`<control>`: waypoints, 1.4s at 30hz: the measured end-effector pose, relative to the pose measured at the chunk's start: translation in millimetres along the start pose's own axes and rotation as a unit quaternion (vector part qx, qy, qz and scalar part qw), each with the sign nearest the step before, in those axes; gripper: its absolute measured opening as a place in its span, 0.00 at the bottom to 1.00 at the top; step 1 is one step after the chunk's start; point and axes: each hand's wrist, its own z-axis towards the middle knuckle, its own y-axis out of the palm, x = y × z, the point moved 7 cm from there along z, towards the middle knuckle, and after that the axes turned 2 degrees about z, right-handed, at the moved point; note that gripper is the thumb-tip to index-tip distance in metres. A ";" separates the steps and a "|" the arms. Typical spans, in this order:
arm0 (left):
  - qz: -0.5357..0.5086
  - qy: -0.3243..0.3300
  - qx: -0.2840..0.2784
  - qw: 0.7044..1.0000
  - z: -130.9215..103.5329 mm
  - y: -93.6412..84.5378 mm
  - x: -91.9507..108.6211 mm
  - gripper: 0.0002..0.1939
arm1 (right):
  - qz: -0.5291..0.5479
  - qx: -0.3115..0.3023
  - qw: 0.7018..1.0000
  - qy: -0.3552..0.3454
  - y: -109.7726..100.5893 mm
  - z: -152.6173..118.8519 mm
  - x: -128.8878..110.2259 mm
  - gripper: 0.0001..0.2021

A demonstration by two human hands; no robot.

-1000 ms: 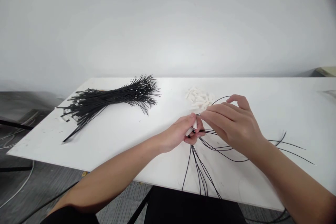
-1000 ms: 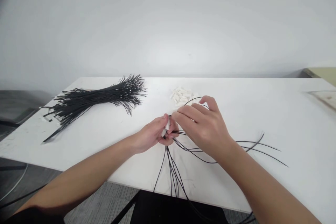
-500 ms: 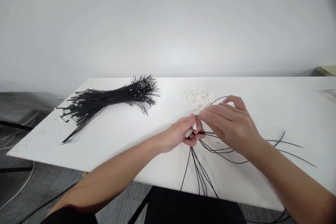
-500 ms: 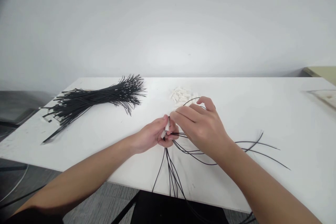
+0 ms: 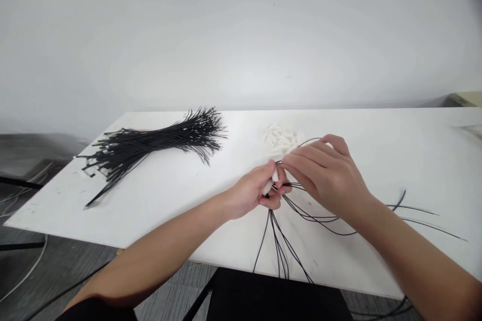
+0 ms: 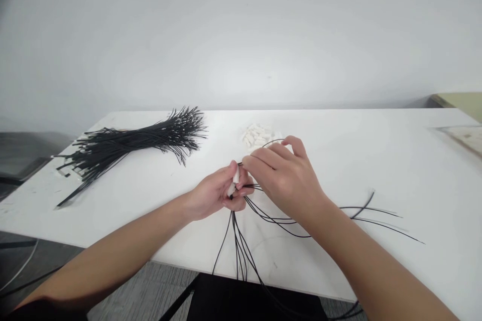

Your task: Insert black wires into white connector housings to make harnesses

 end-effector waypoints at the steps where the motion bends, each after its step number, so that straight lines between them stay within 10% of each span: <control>1: -0.006 0.002 0.004 1.000 -0.4 -0.5 0.7 0.24 | -0.017 0.018 1.000 0.007 -3.0 0.6 1.1 0.08; 5: -0.033 0.015 0.034 0.999 -2.6 -3.9 5.1 0.22 | -0.020 0.093 0.995 0.010 -19.2 0.8 2.1 0.09; 13: -0.092 0.047 0.078 0.992 -3.7 -9.5 13.5 0.22 | 0.128 -0.048 0.991 0.004 0.6 -7.0 -4.5 0.04; 28: -0.068 0.067 0.112 0.989 -4.6 -11.9 15.7 0.22 | 0.097 -0.087 0.991 0.038 9.7 -7.9 -2.3 0.04; 42: -0.024 0.075 0.118 0.990 -5.4 -12.0 17.5 0.21 | 0.242 -0.212 0.913 0.252 30.6 -14.5 9.4 0.07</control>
